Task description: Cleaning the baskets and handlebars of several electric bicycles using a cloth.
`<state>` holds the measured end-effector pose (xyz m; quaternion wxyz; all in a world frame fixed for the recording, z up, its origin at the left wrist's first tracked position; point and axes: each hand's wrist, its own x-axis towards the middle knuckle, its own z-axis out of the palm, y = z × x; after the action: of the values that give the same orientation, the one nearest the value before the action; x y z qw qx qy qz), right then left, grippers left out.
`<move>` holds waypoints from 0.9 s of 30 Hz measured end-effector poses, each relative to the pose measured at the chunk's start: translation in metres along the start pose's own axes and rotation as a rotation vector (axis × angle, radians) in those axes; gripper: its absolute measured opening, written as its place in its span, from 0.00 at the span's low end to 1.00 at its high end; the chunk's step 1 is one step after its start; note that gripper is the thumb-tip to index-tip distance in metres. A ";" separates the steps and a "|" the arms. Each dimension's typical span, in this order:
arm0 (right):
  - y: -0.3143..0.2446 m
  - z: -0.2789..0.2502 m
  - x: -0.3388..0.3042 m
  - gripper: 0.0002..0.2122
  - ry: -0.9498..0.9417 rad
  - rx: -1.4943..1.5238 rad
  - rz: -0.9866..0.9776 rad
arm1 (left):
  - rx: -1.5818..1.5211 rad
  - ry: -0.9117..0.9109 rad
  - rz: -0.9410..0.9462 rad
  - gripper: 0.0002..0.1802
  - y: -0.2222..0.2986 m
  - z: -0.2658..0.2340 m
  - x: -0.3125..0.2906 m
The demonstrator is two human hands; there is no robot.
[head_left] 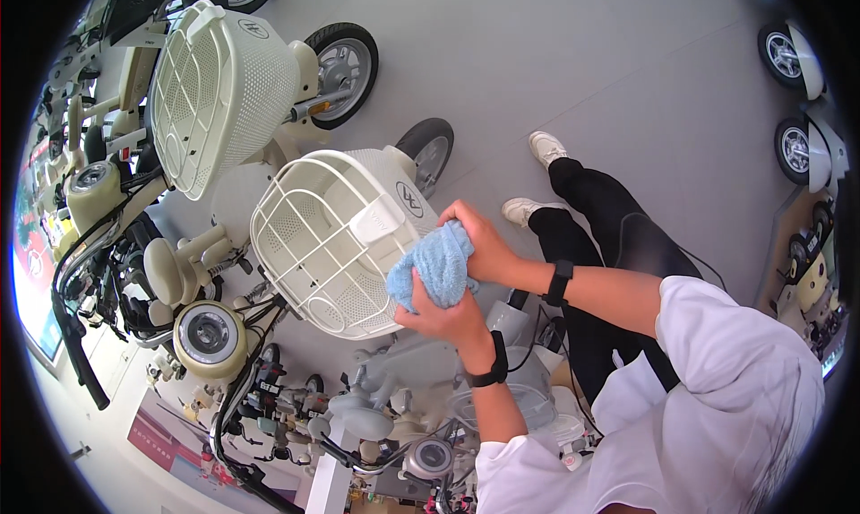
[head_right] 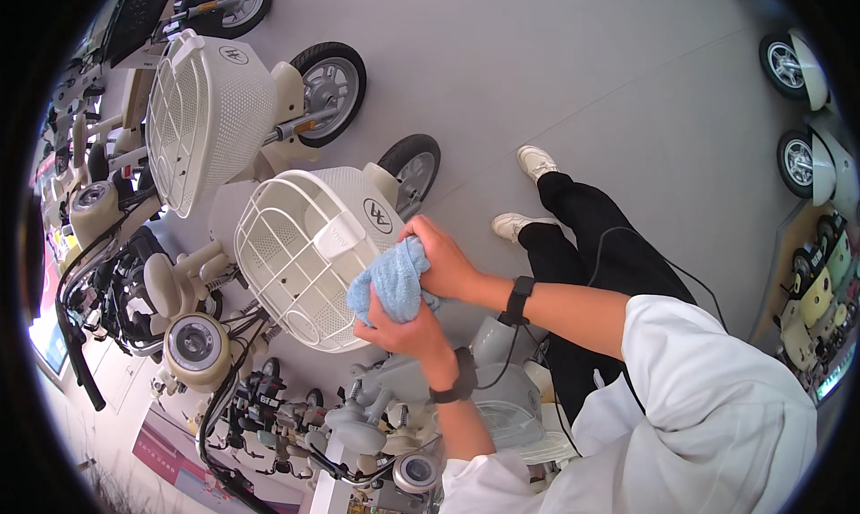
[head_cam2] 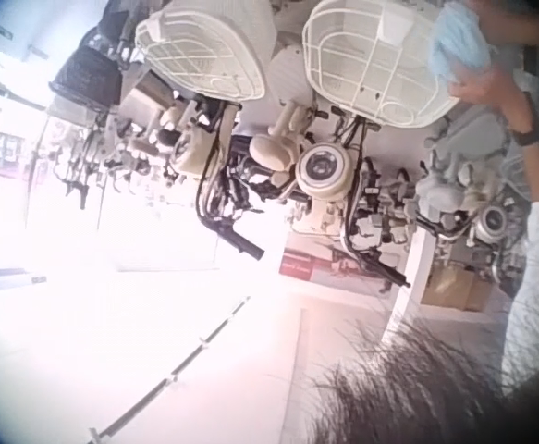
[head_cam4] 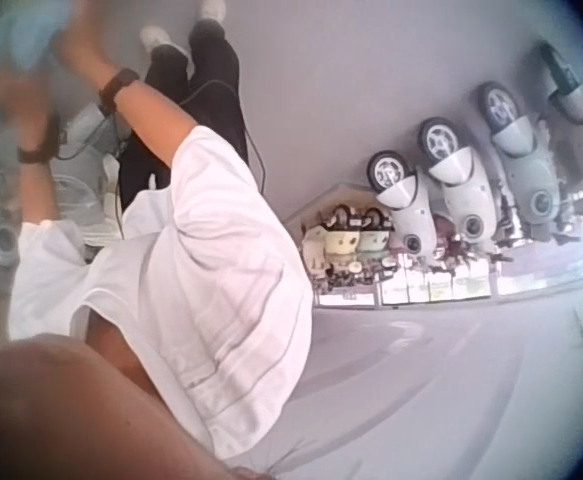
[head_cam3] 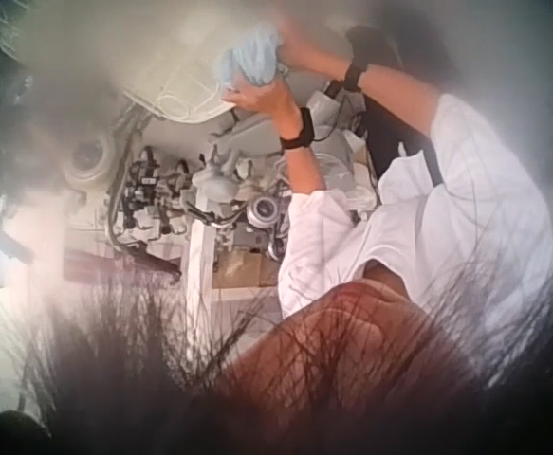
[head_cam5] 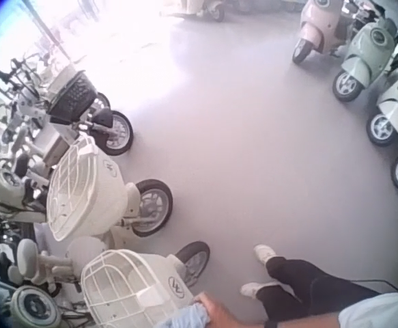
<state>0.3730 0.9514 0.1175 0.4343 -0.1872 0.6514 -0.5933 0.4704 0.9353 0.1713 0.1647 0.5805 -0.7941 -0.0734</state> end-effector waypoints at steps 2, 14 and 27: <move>0.021 -0.006 -0.014 0.17 -0.001 -0.007 0.059 | -0.044 0.072 0.072 0.32 0.004 0.009 -0.017; 0.047 -0.011 0.014 0.16 0.096 0.040 0.135 | -0.123 -0.066 -0.145 0.36 0.005 0.078 -0.069; 0.053 -0.006 0.083 0.13 -0.062 -0.145 0.198 | -0.320 0.025 -0.687 0.29 0.069 0.101 -0.015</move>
<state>0.3368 0.9038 0.0392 0.4963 -0.1711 0.6940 -0.4928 0.3771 0.9638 0.0952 0.2288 0.7806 -0.5298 -0.2401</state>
